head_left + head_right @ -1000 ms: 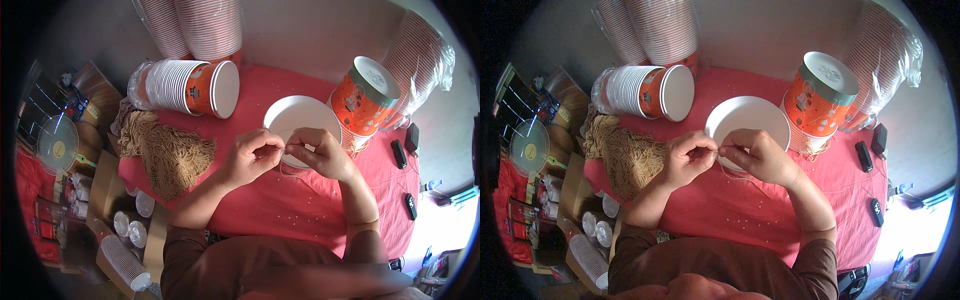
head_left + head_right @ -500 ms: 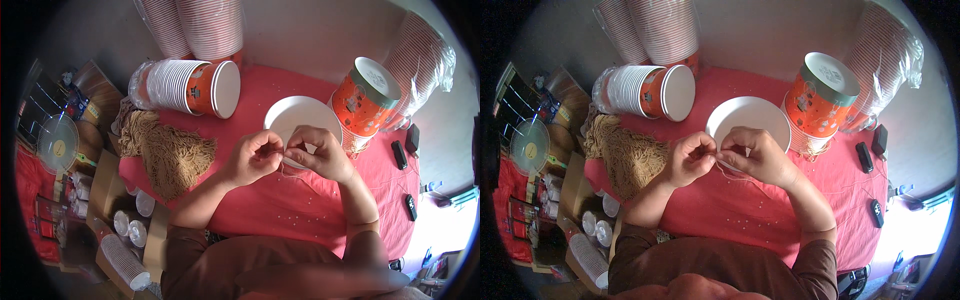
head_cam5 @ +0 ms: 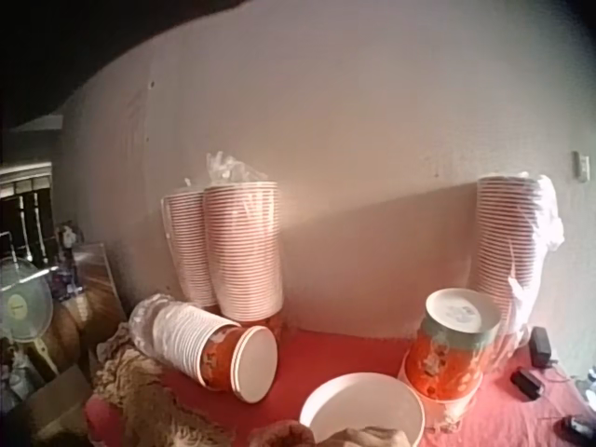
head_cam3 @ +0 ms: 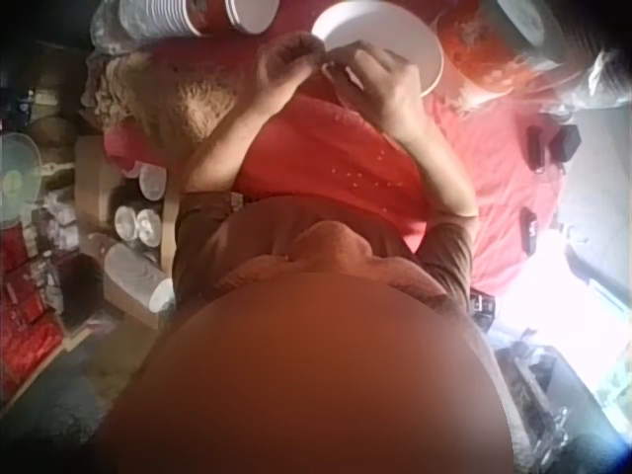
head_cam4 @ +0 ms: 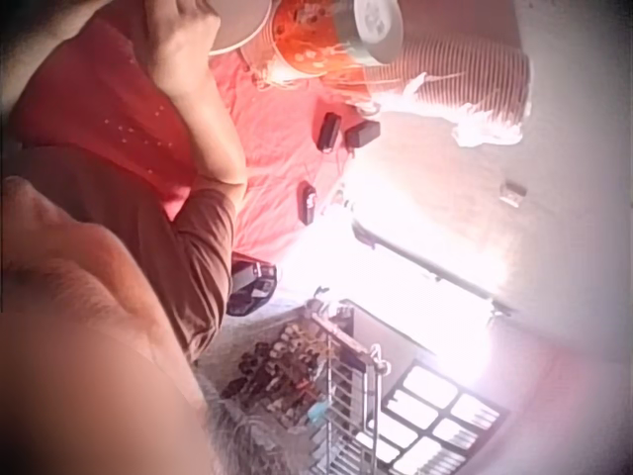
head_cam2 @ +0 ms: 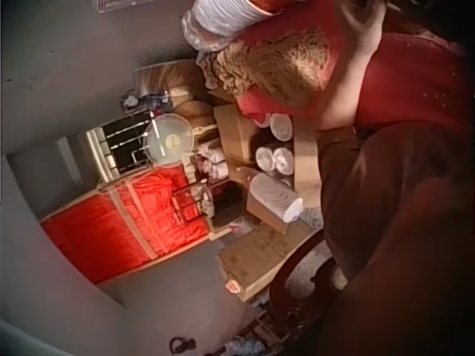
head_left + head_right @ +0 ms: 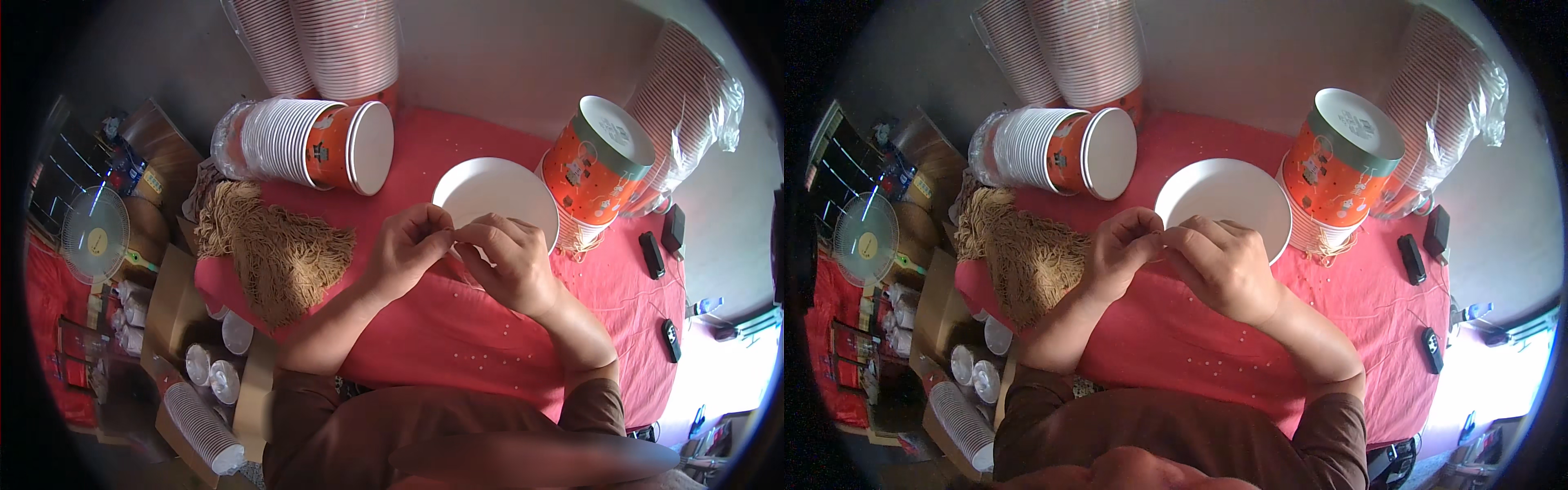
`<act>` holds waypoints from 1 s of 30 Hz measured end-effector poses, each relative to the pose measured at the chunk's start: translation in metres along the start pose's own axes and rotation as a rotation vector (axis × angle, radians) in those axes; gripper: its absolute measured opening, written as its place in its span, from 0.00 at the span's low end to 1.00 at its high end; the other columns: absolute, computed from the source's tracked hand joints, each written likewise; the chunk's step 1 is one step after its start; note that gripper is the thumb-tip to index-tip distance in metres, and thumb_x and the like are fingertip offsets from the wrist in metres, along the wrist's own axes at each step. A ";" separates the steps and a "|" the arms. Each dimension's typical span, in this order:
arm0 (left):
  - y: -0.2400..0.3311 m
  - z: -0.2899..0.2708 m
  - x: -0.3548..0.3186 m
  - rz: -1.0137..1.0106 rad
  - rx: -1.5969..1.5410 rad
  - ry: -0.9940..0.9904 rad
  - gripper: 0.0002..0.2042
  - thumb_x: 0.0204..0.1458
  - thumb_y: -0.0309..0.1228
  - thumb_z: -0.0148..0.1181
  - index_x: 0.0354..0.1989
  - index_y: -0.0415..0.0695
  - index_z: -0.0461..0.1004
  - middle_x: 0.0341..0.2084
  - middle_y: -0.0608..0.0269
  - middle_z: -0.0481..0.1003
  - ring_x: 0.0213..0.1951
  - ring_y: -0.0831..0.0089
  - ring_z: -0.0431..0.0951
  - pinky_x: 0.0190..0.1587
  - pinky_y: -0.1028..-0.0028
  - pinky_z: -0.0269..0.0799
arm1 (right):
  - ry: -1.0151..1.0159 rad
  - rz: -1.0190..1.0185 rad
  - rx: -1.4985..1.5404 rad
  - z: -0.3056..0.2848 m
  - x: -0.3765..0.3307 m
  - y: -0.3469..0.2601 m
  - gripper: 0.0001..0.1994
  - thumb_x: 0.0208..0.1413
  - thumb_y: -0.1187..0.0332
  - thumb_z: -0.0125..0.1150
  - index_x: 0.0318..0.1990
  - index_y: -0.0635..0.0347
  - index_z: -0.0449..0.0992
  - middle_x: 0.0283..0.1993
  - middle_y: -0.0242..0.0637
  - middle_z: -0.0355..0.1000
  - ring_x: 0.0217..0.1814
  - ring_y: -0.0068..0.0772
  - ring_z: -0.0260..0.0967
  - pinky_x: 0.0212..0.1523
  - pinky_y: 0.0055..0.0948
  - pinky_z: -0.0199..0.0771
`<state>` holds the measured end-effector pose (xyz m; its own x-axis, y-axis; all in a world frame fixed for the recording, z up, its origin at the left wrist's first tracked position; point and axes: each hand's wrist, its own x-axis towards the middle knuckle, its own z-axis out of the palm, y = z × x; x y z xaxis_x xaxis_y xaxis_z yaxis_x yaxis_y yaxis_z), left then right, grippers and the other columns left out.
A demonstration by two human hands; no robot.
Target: Tying rubber bands across the rims of paper tubs for packaging.
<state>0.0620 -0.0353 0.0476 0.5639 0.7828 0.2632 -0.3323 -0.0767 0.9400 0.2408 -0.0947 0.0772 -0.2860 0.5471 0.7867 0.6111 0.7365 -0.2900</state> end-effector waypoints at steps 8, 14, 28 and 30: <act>0.000 -0.009 0.003 -0.206 -0.211 -0.048 0.05 0.60 0.27 0.57 0.40 0.39 0.75 0.25 0.74 0.72 0.24 0.89 0.66 0.26 0.85 0.60 | 0.013 -0.010 -0.059 -0.001 -0.003 0.003 0.12 0.45 0.76 0.68 0.39 0.60 0.77 0.33 0.37 0.75 0.29 0.40 0.76 0.29 0.36 0.76; -0.005 -0.012 0.003 -0.206 -0.332 -0.087 0.07 0.60 0.29 0.59 0.42 0.39 0.76 0.25 0.74 0.73 0.23 0.89 0.65 0.25 0.85 0.59 | 0.004 0.167 0.129 -0.004 -0.002 0.000 0.10 0.48 0.79 0.68 0.38 0.62 0.78 0.32 0.39 0.75 0.29 0.38 0.77 0.28 0.33 0.77; 0.000 -0.005 0.001 0.116 0.157 -0.007 0.05 0.59 0.24 0.61 0.40 0.35 0.77 0.29 0.67 0.79 0.34 0.85 0.76 0.37 0.83 0.72 | 0.000 0.120 -0.029 -0.010 -0.004 0.007 0.09 0.46 0.79 0.68 0.34 0.61 0.75 0.33 0.39 0.74 0.30 0.43 0.76 0.28 0.37 0.77; 0.002 -0.006 0.003 0.135 0.133 0.015 0.04 0.59 0.24 0.61 0.38 0.36 0.77 0.29 0.66 0.79 0.33 0.85 0.76 0.36 0.82 0.73 | -0.021 0.104 -0.079 -0.010 -0.005 0.010 0.09 0.46 0.78 0.67 0.35 0.61 0.75 0.33 0.39 0.74 0.30 0.43 0.76 0.29 0.38 0.77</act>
<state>0.0585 -0.0298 0.0494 0.5092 0.7689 0.3867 -0.3007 -0.2621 0.9170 0.2557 -0.0940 0.0760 -0.2328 0.6273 0.7431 0.6944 0.6422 -0.3246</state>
